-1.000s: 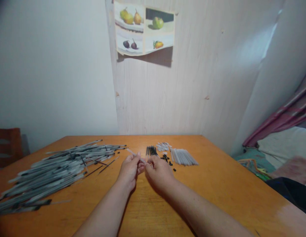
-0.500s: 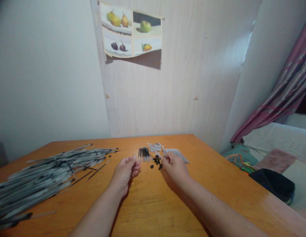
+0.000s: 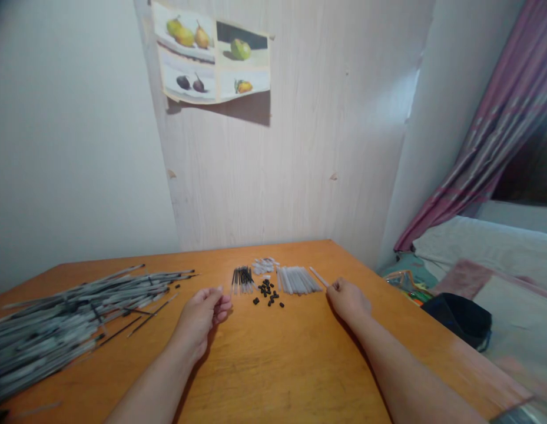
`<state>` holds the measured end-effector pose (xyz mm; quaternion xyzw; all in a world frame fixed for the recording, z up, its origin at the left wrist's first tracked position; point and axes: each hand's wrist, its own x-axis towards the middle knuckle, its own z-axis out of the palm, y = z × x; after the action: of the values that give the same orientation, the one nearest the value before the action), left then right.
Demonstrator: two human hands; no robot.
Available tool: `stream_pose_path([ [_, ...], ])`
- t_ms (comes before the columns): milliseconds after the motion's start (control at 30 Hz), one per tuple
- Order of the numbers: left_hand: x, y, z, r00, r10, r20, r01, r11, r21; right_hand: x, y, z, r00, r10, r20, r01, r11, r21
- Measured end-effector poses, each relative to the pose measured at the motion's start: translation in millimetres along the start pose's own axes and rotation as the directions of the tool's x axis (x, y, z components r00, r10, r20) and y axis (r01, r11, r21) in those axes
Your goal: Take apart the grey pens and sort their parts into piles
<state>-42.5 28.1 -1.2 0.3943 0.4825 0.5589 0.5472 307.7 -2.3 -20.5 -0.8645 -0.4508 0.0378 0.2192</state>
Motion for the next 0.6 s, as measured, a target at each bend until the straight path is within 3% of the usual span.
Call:
stream_pose_path([
  [600,-4.7,0.9,1.5,1.0,-0.01,0.001,0.01,1.0,0.028,1.8,-3.2,2.7,0.993,-0.116,0.032,0.117,0.993,-0.032],
])
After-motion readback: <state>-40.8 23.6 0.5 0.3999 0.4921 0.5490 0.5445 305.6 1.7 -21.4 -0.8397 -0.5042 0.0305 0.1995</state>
